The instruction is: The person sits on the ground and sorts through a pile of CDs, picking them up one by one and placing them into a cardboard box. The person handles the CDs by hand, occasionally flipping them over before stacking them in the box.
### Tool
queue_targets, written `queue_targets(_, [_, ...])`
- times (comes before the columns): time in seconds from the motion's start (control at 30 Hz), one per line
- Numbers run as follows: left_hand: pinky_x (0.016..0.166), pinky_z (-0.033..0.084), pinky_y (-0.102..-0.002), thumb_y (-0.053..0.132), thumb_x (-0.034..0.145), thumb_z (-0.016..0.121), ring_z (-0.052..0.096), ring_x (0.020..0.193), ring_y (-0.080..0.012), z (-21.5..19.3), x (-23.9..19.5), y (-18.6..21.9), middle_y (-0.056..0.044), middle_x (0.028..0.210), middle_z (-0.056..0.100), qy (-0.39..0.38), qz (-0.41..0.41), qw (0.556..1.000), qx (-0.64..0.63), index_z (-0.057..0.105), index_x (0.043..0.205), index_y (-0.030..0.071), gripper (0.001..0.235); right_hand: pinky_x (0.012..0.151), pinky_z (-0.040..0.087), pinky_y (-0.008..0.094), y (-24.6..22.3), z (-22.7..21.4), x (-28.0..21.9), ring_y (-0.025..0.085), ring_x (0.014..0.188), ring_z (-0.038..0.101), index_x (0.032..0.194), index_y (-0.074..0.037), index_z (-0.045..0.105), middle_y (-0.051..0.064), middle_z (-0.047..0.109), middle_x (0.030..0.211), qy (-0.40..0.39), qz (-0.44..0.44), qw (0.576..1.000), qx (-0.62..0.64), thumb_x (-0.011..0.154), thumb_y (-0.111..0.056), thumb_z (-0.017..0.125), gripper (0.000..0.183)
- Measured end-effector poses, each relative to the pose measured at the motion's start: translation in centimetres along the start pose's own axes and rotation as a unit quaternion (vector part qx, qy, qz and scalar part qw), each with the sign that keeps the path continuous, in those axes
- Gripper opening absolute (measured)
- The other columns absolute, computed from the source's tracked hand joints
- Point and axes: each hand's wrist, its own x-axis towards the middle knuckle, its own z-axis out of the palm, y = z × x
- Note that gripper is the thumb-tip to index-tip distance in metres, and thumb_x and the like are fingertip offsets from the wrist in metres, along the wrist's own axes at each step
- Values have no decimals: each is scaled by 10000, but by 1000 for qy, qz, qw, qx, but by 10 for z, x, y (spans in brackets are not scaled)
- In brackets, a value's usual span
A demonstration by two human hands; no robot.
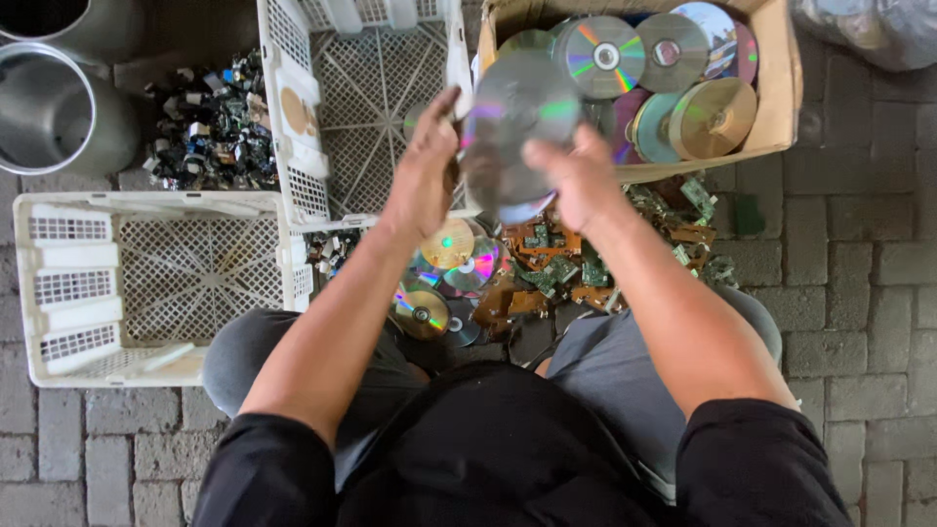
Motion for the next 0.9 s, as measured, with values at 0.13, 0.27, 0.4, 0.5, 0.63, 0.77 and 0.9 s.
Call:
queue_targets(0.13, [979,516,-460,363,1125,471,629,1232,-327,-77,56,-54,-186,1365,619,98,-66,984,136,513,1491,162,419,1088,474,506,-5,-27,25,287,1148,661,1246,-94,600,118,654,1189,89,-49,987,-128,899,-175,800,408])
queue_targets(0.27, [1011,491,-541,171,1112,487,588,1229,-503,-140,85,-107,-363,1369,557,103,-137,900,401,488,1477,-50,427,968,455,457,-31,-14,16,199,1053,611,1114,-86,636,81,634,1046,150,-55,977,-140,844,-191,755,313])
queue_targets(0.4, [1056,538,-541,341,1085,594,526,1377,-380,-207,110,-193,-99,1484,509,-2,-186,742,644,542,1499,217,435,910,480,468,26,-54,41,173,972,621,1098,-73,683,89,662,979,141,-93,967,-192,844,-184,784,295])
queue_targets(0.5, [1141,429,-589,480,1015,628,406,1467,-379,-226,126,-231,-22,1522,472,-71,-186,647,736,534,1490,278,524,901,516,437,7,-36,39,164,979,589,1086,-48,668,76,649,978,132,-122,970,-166,844,-185,809,312])
queue_targets(0.63, [1213,378,-567,331,1046,610,306,1505,-372,-214,145,-232,-92,1570,370,-104,-165,646,738,406,1570,182,583,874,512,484,6,-42,49,227,878,583,1104,-56,640,110,617,929,109,-96,963,-228,894,-211,755,286])
queue_targets(0.77, [1206,367,-511,364,1024,649,265,1507,-329,-177,152,-207,-92,1613,259,-115,-163,538,819,308,1623,184,712,838,488,492,5,-45,50,222,918,636,1129,-44,652,148,679,969,102,-88,960,-246,863,-224,768,342])
queue_targets(0.9, [1146,425,-503,328,1007,696,330,1465,-346,-176,162,-218,-112,1559,305,-109,-134,525,833,403,1577,183,657,863,556,487,25,-63,56,276,869,671,1101,-50,669,175,697,940,98,-83,966,-222,864,-181,787,296])
